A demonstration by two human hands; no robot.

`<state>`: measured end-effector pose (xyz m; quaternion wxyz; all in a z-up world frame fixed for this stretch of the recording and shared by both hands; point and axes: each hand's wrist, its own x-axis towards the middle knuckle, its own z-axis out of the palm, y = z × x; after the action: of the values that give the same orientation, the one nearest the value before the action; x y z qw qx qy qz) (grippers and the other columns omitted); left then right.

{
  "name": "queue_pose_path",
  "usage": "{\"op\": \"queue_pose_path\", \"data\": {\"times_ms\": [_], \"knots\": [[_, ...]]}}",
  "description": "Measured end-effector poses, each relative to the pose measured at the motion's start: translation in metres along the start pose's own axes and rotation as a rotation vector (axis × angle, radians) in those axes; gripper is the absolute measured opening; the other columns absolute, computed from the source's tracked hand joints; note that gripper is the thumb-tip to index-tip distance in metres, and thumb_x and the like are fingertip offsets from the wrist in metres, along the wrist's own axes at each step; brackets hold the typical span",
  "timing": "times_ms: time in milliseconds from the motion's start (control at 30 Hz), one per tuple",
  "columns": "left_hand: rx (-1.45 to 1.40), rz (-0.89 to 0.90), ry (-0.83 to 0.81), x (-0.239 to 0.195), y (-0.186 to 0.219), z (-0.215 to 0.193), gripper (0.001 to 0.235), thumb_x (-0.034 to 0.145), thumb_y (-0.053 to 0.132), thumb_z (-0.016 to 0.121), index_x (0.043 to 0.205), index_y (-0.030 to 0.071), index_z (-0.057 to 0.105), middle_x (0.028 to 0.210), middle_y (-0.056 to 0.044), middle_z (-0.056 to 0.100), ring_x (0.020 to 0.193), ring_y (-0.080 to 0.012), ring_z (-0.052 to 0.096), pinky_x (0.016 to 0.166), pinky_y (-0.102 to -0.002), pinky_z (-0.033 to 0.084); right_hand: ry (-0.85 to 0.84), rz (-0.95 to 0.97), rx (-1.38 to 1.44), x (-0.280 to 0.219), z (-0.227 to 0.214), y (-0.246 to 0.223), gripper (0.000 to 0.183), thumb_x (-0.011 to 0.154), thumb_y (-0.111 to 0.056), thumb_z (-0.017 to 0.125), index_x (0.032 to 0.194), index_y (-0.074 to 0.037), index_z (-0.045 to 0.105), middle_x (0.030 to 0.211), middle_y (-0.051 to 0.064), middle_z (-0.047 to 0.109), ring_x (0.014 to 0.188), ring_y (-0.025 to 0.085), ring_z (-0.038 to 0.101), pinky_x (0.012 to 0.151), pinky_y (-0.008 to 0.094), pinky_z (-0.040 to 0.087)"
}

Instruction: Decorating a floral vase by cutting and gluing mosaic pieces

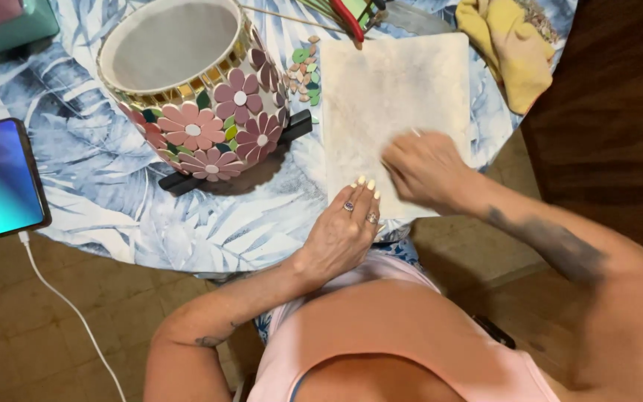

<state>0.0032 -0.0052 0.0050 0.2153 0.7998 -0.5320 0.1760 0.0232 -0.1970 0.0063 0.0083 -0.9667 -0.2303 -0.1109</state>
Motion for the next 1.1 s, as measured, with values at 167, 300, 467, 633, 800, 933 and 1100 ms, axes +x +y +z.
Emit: {"op": "queue_pose_path", "data": {"times_ms": [167, 300, 467, 633, 800, 933, 1100], "knots": [[0.004, 0.017, -0.008, -0.005, 0.000, 0.001, 0.045, 0.084, 0.029, 0.041, 0.096, -0.013, 0.054, 0.095, -0.031, 0.054, 0.094, -0.0386, 0.055, 0.090, -0.043, 0.037, -0.035, 0.010, 0.007, -0.017, -0.004, -0.009, 0.014, 0.077, -0.022, 0.049, 0.064, -0.016, 0.047, 0.062, 0.002, 0.046, 0.058, 0.021, 0.052, 0.047, 0.030, 0.040], [0.102, 0.024, -0.113, -0.005, 0.001, -0.002, 0.058, 0.082, 0.045, 0.043, 0.099, -0.008, 0.056, 0.102, -0.027, 0.053, 0.101, -0.0347, 0.051, 0.094, -0.040, 0.034, 0.121, -0.027, -0.018, 0.067, 0.030, 0.012, 0.014, 0.080, -0.018, 0.045, 0.067, -0.013, 0.042, 0.059, 0.003, 0.041, 0.051, 0.019, 0.040, 0.042, 0.031, 0.031], [0.194, 0.027, -0.200, -0.004, 0.001, -0.001, 0.064, 0.078, 0.054, 0.048, 0.103, -0.004, 0.057, 0.111, -0.023, 0.051, 0.108, -0.0305, 0.047, 0.096, -0.037, 0.032, 0.050, -0.017, 0.034, 0.059, 0.014, 0.010, 0.018, 0.082, -0.012, 0.041, 0.064, -0.009, 0.039, 0.056, 0.004, 0.040, 0.044, 0.020, 0.034, 0.039, 0.034, 0.025], [-0.053, 0.024, 0.013, -0.005, -0.001, 0.006, 0.059, 0.080, 0.041, 0.046, 0.098, -0.016, 0.051, 0.096, -0.033, 0.051, 0.098, -0.0420, 0.052, 0.093, -0.044, 0.034, -0.044, -0.051, -0.006, -0.056, -0.012, -0.003, 0.015, 0.075, -0.024, 0.049, 0.064, -0.015, 0.044, 0.064, 0.001, 0.043, 0.056, 0.021, 0.048, 0.046, 0.031, 0.037], [-0.057, 0.016, -0.001, -0.006, 0.003, -0.001, 0.058, 0.080, 0.040, 0.047, 0.098, -0.015, 0.051, 0.095, -0.032, 0.051, 0.095, -0.0412, 0.053, 0.092, -0.044, 0.035, 0.137, -0.091, 0.025, 0.016, 0.015, -0.003, 0.019, 0.081, -0.024, 0.045, 0.064, -0.015, 0.044, 0.062, 0.003, 0.040, 0.057, 0.023, 0.047, 0.046, 0.033, 0.037], [-0.036, 0.005, -0.002, -0.002, 0.005, 0.001, 0.058, 0.081, 0.040, 0.046, 0.099, -0.015, 0.051, 0.096, -0.032, 0.051, 0.096, -0.0406, 0.052, 0.091, -0.043, 0.035, 0.352, -0.134, -0.005, 0.104, 0.057, 0.030, 0.019, 0.081, -0.023, 0.045, 0.063, -0.015, 0.045, 0.059, 0.002, 0.041, 0.052, 0.021, 0.047, 0.044, 0.031, 0.036], [-0.041, -0.012, -0.018, 0.000, 0.006, 0.000, 0.057, 0.083, 0.041, 0.042, 0.098, -0.014, 0.052, 0.094, -0.030, 0.051, 0.094, -0.0391, 0.054, 0.091, -0.043, 0.036, 0.158, -0.146, 0.015, 0.013, 0.003, 0.010, 0.019, 0.081, -0.023, 0.045, 0.064, -0.015, 0.043, 0.059, 0.004, 0.041, 0.054, 0.023, 0.047, 0.044, 0.034, 0.036]]}}
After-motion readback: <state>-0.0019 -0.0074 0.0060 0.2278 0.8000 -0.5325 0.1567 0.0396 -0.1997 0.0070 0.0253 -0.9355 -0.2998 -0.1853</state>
